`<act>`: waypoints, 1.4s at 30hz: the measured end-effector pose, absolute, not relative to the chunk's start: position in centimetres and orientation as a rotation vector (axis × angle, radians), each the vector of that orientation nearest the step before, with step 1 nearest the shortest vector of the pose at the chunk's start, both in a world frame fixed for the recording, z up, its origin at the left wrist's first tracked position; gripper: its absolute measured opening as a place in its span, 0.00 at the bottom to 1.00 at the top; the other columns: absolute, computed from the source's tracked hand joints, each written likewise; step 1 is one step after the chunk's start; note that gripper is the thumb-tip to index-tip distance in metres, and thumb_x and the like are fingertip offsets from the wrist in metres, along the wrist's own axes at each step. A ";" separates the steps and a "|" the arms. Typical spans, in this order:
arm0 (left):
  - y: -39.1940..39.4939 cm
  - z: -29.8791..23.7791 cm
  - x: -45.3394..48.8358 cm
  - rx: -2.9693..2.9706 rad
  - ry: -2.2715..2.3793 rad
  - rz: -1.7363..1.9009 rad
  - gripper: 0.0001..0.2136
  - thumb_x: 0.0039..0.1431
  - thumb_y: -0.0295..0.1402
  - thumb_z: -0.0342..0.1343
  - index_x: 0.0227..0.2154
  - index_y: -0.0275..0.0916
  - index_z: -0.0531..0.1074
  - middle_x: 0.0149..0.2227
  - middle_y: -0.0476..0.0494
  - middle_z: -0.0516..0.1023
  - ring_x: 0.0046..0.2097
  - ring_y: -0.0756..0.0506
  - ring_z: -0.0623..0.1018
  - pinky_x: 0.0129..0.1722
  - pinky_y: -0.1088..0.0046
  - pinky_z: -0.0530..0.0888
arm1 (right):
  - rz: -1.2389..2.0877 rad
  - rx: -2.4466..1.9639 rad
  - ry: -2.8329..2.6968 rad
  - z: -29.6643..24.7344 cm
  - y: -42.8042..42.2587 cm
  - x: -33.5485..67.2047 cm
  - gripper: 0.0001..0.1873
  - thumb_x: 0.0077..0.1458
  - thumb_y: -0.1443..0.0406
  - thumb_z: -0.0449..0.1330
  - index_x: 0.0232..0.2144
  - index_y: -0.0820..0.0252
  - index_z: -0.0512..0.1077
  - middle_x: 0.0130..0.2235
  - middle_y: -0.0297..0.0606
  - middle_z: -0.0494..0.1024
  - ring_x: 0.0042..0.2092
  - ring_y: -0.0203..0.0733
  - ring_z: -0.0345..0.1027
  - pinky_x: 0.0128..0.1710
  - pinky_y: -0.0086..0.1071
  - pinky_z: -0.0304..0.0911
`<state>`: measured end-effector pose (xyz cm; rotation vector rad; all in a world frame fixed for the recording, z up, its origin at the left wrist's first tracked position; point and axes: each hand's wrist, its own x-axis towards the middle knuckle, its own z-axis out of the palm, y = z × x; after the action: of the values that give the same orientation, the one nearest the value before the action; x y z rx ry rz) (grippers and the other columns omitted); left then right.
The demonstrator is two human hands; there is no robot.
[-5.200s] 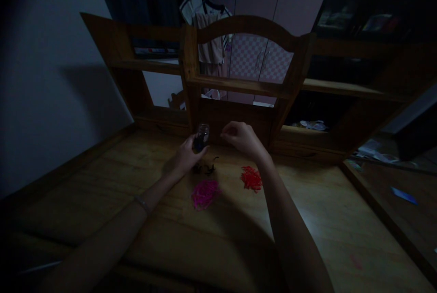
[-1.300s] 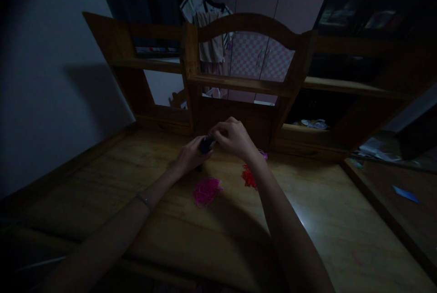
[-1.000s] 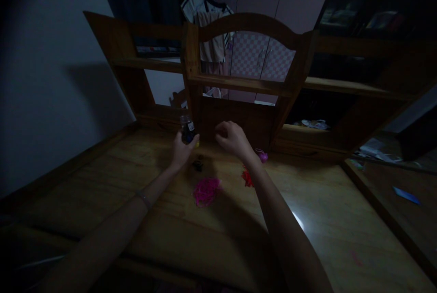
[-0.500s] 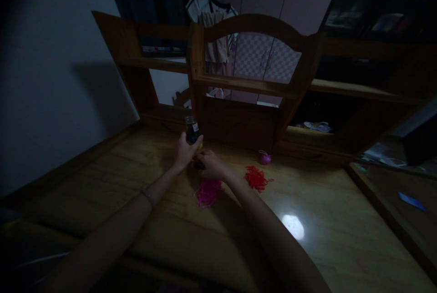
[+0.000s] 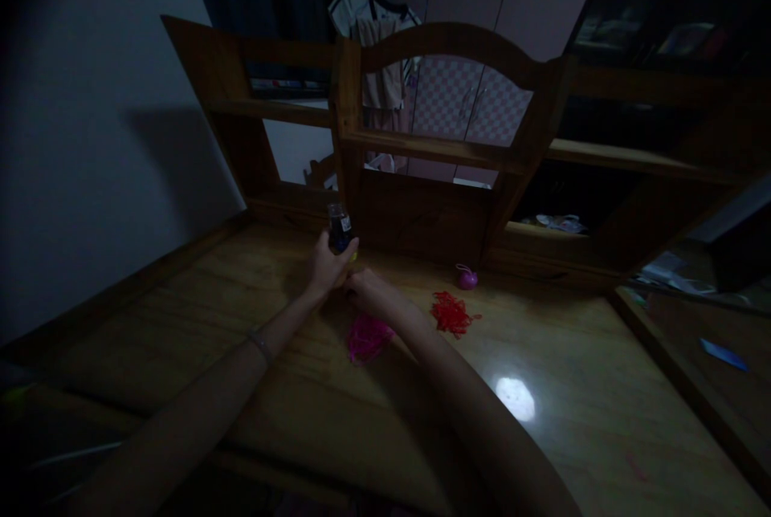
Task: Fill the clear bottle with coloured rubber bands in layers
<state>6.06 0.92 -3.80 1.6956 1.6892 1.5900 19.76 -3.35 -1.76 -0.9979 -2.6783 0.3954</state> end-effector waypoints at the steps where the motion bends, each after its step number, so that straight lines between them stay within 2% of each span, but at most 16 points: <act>1: 0.9 -3.8 6.0 1.695 1.700 1.583 0.20 0.53 0.50 0.57 0.42 0.41 0.68 0.37 0.42 0.77 0.37 0.44 0.77 0.35 0.70 0.70 | 0.376 -1.006 -2.678 -1.9 -3.3 19.8 0.16 0.50 0.76 0.56 0.37 0.59 0.79 0.40 0.41 0.79 0.40 0.40 0.72 0.41 0.28 0.62; 10: 0.9 -4.0 5.9 1.724 1.709 1.551 0.21 0.53 0.51 0.57 0.41 0.40 0.68 0.37 0.42 0.77 0.36 0.44 0.76 0.34 0.72 0.69 | 0.246 -1.232 -2.611 -1.5 -3.6 20.2 0.13 0.49 0.75 0.55 0.36 0.62 0.76 0.37 0.43 0.79 0.37 0.39 0.71 0.34 0.27 0.58; 14: 1.0 -4.0 5.9 1.735 1.718 1.529 0.22 0.54 0.51 0.56 0.43 0.40 0.68 0.37 0.42 0.77 0.36 0.45 0.76 0.34 0.73 0.69 | 0.299 -1.320 -2.580 -1.6 -3.3 20.3 0.11 0.48 0.74 0.56 0.33 0.64 0.76 0.35 0.43 0.79 0.35 0.38 0.71 0.32 0.26 0.57; 22: 1.0 -4.1 5.8 1.777 1.778 1.462 0.21 0.54 0.52 0.55 0.43 0.40 0.68 0.36 0.42 0.77 0.36 0.43 0.77 0.32 0.72 0.69 | 0.444 -1.234 -2.331 -1.3 -1.7 22.5 0.09 0.44 0.73 0.59 0.30 0.64 0.77 0.29 0.36 0.78 0.30 0.34 0.69 0.29 0.24 0.56; 27: 1.0 -4.2 6.2 1.959 1.624 1.466 0.21 0.53 0.44 0.60 0.47 0.40 0.67 0.43 0.39 0.77 0.44 0.41 0.77 0.40 0.69 0.71 | 0.495 -1.114 -2.059 2.6 -1.0 25.9 0.06 0.46 0.69 0.60 0.30 0.63 0.75 0.29 0.34 0.76 0.32 0.35 0.69 0.31 0.25 0.60; 31: 0.2 -3.8 6.5 2.165 1.411 1.361 0.21 0.52 0.38 0.62 0.49 0.42 0.67 0.47 0.41 0.75 0.47 0.41 0.76 0.45 0.67 0.71 | 0.611 -0.995 -1.839 5.6 -1.1 27.7 0.07 0.47 0.66 0.61 0.32 0.62 0.72 0.31 0.35 0.75 0.32 0.35 0.69 0.33 0.27 0.62; 35: -0.6 -3.5 6.7 2.339 1.262 1.286 0.21 0.53 0.35 0.60 0.50 0.43 0.67 0.48 0.43 0.74 0.49 0.42 0.75 0.47 0.67 0.71 | 0.594 -0.892 -1.757 6.8 -1.6 27.6 0.08 0.46 0.67 0.62 0.32 0.61 0.70 0.32 0.34 0.74 0.34 0.36 0.69 0.35 0.29 0.65; 42: -0.7 -3.8 7.0 2.445 1.175 1.299 0.23 0.53 0.34 0.61 0.52 0.43 0.65 0.49 0.43 0.74 0.49 0.43 0.75 0.48 0.67 0.72 | 0.458 -0.888 -1.800 6.1 -2.5 25.8 0.15 0.49 0.70 0.57 0.42 0.57 0.69 0.34 0.32 0.73 0.35 0.34 0.70 0.36 0.27 0.66</act>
<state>6.98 -0.72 -3.78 2.4455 1.1754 1.2986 25.77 -2.50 6.09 -0.8885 -1.7997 0.4577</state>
